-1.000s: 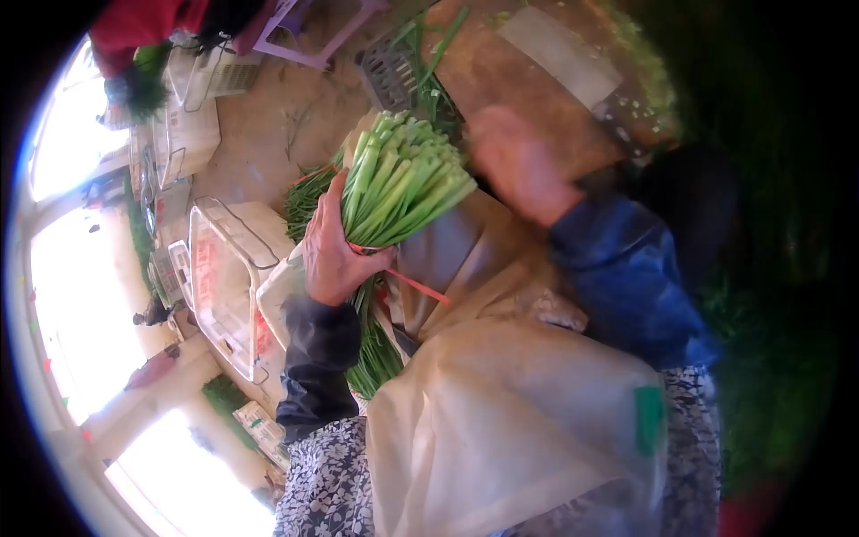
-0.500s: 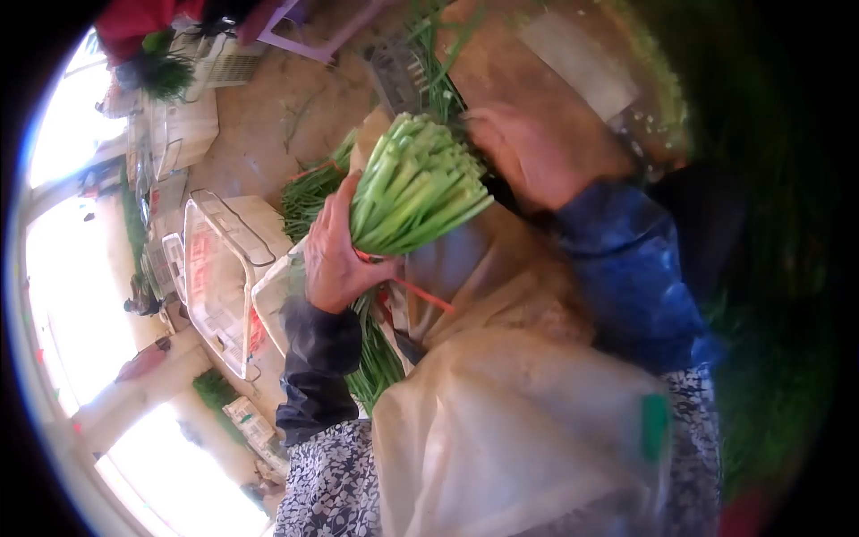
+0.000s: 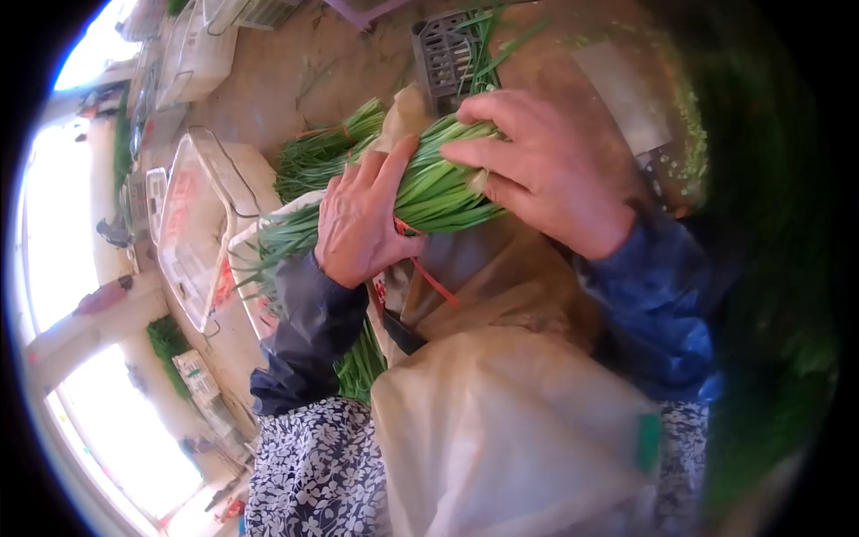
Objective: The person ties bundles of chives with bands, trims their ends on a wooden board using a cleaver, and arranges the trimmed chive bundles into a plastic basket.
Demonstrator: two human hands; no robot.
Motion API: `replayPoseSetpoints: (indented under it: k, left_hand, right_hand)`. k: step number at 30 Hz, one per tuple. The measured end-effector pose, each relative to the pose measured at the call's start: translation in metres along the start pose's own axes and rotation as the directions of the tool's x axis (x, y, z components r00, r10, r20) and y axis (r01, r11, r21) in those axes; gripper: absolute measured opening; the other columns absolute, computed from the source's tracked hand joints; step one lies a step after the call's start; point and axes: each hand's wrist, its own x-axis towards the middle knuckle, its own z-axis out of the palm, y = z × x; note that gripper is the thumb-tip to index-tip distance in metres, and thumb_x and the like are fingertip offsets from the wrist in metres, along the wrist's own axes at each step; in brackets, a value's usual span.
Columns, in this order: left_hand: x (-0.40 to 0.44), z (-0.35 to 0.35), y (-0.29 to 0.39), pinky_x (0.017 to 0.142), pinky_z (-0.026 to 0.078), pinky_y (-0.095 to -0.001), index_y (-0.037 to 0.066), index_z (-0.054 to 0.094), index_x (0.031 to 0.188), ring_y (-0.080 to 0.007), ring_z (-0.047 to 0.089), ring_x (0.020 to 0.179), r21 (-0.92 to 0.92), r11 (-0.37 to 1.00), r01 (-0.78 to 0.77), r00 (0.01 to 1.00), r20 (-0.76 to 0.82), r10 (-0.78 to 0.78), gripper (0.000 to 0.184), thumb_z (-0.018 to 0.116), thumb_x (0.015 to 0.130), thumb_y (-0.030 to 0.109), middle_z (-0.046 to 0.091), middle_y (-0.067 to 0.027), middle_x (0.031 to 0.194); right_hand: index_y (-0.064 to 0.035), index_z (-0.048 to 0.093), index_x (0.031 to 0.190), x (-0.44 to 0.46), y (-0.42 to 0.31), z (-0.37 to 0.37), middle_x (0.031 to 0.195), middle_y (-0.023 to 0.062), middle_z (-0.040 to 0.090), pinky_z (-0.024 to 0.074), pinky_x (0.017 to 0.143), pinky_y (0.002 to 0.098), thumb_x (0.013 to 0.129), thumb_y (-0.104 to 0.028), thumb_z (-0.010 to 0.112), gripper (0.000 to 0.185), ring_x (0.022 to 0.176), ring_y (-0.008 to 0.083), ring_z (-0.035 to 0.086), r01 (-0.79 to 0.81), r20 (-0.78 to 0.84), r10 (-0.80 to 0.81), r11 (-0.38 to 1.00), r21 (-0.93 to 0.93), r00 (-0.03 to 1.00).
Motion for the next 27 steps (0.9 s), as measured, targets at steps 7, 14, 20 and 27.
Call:
replayPoseSetpoints:
  k: [7,14,20,27]
  left_hand:
    - [-0.001,0.003,0.000,0.082,0.044,-0.0432,0.012,0.045,0.138,-0.0367,0.056,0.099,0.023,1.000,-0.008,0.999,-0.034,0.009,0.090,0.077,0.055,0.021,0.056,-0.0137,0.108]
    - [0.005,0.003,0.008,0.082,0.044,-0.0435,0.010,0.045,0.137,-0.0353,0.057,0.099,0.060,0.997,-0.045,0.999,0.017,0.044,0.089,0.077,0.054,0.020,0.057,-0.0126,0.107]
    - [0.007,0.005,0.009,0.083,0.045,-0.0433,0.009,0.046,0.137,-0.0351,0.058,0.100,0.138,0.984,-0.112,0.994,-0.001,0.113,0.089,0.077,0.055,0.020,0.058,-0.0132,0.110]
    - [-0.002,-0.003,0.000,0.086,0.048,-0.0425,0.004,0.046,0.136,-0.0372,0.061,0.102,-0.066,0.996,-0.058,0.992,-0.118,0.050,0.088,0.079,0.056,0.022,0.062,-0.0185,0.109]
  right_hand:
    - [-0.0036,0.068,0.103,-0.007,0.011,0.013,0.109,0.0139,0.061,0.0487,0.086,0.0360,0.078,0.001,0.068,0.025,0.100,0.0311,0.059,-0.007,0.048,0.000,0.989,0.149,0.999]
    - [-0.0006,0.066,0.099,-0.026,0.013,0.020,0.098,0.0138,0.067,0.0523,0.080,0.0337,0.089,-0.004,0.063,0.011,0.089,0.0290,0.064,-0.122,-0.205,0.150,0.982,0.141,0.967]
    - [-0.0058,0.065,0.100,-0.046,0.037,0.013,0.092,0.0150,0.066,0.0530,0.074,0.0410,0.087,-0.006,0.062,0.013,0.082,0.0332,0.066,-0.419,-0.256,0.732,0.599,0.682,0.631]
    - [-0.0073,0.063,0.092,-0.124,0.083,-0.043,0.087,0.0160,0.067,0.0492,0.069,0.0490,0.081,-0.013,0.058,0.014,0.080,0.0411,0.063,-0.408,0.039,0.535,0.686,-0.603,0.844]
